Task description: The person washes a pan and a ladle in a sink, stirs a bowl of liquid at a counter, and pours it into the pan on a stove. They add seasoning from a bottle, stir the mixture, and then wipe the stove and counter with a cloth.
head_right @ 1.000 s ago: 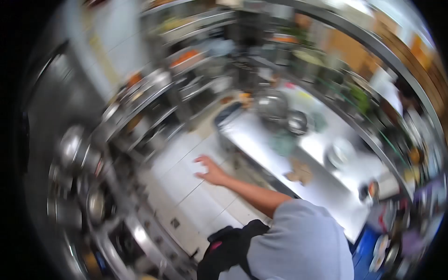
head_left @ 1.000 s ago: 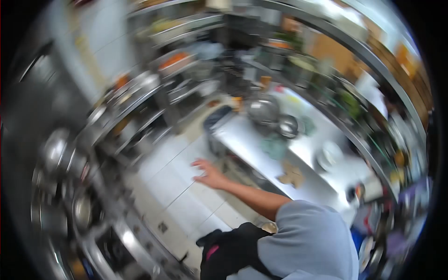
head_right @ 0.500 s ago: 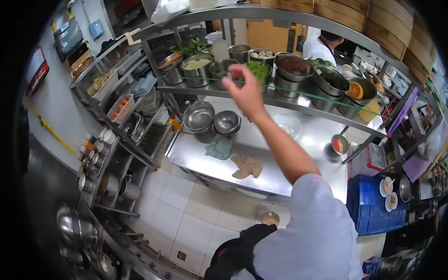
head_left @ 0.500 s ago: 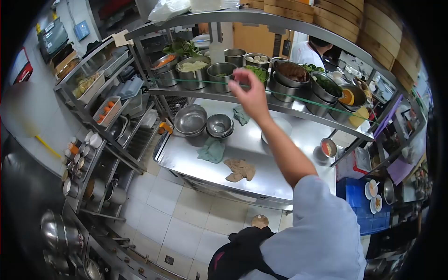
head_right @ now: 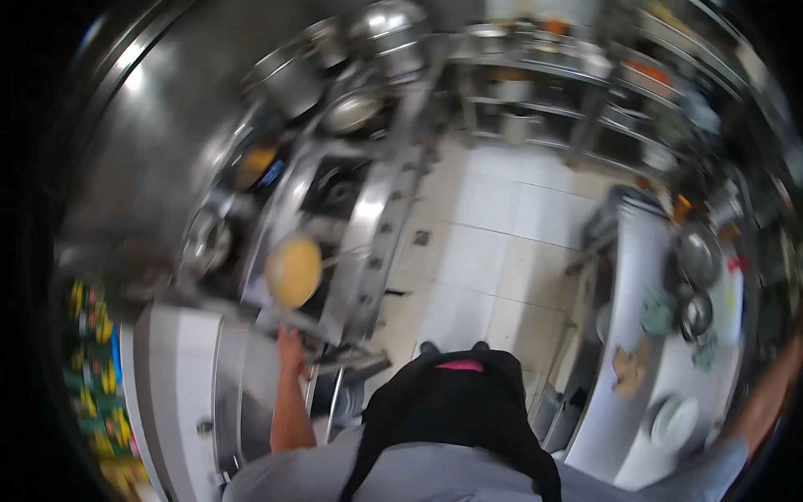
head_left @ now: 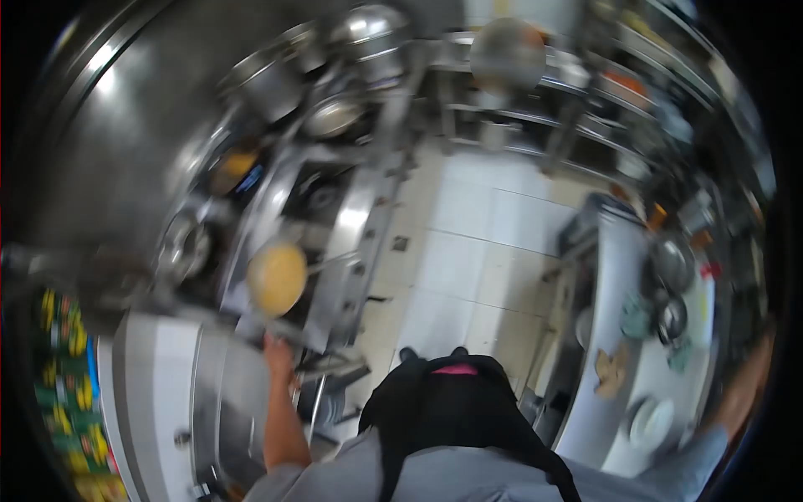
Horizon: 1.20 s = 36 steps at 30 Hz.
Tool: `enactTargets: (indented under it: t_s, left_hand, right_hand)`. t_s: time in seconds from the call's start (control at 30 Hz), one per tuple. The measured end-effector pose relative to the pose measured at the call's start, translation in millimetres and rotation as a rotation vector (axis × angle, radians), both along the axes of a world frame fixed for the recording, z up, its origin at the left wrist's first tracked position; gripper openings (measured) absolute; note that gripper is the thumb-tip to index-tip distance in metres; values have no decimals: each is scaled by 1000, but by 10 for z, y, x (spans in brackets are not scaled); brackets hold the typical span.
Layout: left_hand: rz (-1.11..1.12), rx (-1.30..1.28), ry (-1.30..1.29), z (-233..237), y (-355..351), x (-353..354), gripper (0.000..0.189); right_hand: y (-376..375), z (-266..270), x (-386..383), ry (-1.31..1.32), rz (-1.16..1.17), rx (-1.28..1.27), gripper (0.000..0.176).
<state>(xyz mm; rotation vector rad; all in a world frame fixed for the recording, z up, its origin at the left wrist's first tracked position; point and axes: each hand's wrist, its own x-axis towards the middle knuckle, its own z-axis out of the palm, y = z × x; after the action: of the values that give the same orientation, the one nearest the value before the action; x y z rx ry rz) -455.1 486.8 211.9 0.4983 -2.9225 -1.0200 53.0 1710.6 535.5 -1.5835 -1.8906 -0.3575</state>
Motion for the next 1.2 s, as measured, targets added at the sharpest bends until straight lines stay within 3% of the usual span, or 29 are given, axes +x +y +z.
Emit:
enactTargets:
  t_s: [0.03, 0.07, 0.13, 0.17, 0.2, 0.23, 0.27, 0.33, 0.47, 0.5, 0.57, 0.6, 0.67, 0.7, 0.77, 0.8, 0.87, 0.9, 0.97, 1.0, 1.03, 1.07, 1.13, 1.17, 1.2]
  left_hand:
    - [67, -28, 74, -794, -514, -62, 48]
    - [-23, -293, 368, -947, -486, -20, 41]
    - [350, 403, -129, -191, 194, 87, 34]
    - [377, 402, -126, -187, 298, 93, 34]
    - [500, 747, -102, -227, 335, 112, 27]
    - [612, 1090, -70, -247, 347, 102, 26]
    - [623, 1095, -63, -287, 285, 90, 26]
    - [551, 1872, -133, -367, 88, 73, 26]
    - [533, 2147, -184, -142, 74, -102, 36]
    - [534, 2153, -189, -77, 69, -144, 36]
    - [568, 1699, -186, 116, 58, -209, 24]
    - [573, 1708, -182, 267, 92, -226, 24]
    - [503, 1199, -169, 496, 158, -251, 22]
    - [512, 1206, -167, 459, 95, -262, 22]
    - [296, 830, -199, 325, -87, -226, 54]
    - [303, 833, -198, 155, -203, -214, 54]
    - [127, 171, -118, -180, -383, -137, 71]
    - [46, -96, 48, -114, -334, -67, 68]
    - [166, -79, -111, 17, -230, 42, 67]
    - [181, -48, -63, -109, -242, 122, 68]
    - [141, -169, 83, -400, -293, 232, 70]
    - [147, -169, 86, -337, -223, 226, 70]
    - [476, 596, -246, 8, 63, 244, 56]
    - [489, 600, -245, 107, 147, 226, 56]
    - [546, 921, -186, 187, 223, 199, 39]
  right_hand:
    - [38, -7, -64, 12, -40, -3, 65]
    - [55, -41, -91, 37, -80, -15, 65]
    - [98, -91, -114, 98, -158, -73, 66]
    - [49, -121, -83, 119, -171, -49, 66]
    - [-61, -76, -156, 119, -150, -43, 66]
    - [-243, -48, -219, 59, -150, 180, 72]
    - [-394, -28, -306, 1, -150, 403, 81]
    - [-720, 25, -427, -32, -139, 543, 78]
    - [-1142, 79, -586, -45, -43, 608, 72]
    - [-1250, 80, -659, -50, -9, 616, 71]
    - [-1464, 55, -861, -43, 94, 604, 68]
    - [-1592, 18, -1025, -42, 157, 586, 67]
    - [-1852, -118, -1383, -22, 302, 521, 64]
    - [-2025, -212, -1572, -8, 380, 479, 63]
    - [-2428, -577, -2105, 57, 572, 320, 60]
    - [-2711, -794, -2427, 107, 663, 226, 59]
    - [-3390, -1365, -3175, 339, 982, -1, 53]
    - [-4027, -1532, -3685, 461, 1040, -142, 54]
    - [-4910, -1914, -4428, 647, 1150, -478, 59]
    - [-5043, -2236, -4736, 599, 1232, -588, 61]
    - [-5699, -2186, -5080, 646, 1264, -776, 62]
    - [-6036, -2315, -5414, 640, 1359, -846, 65]
    - [-6542, -2669, -6036, 434, 1504, -854, 70]
    - [-6913, -2737, -6301, 441, 1544, -836, 71]
    - [-7241, -2746, -6551, 368, 1593, -897, 70]
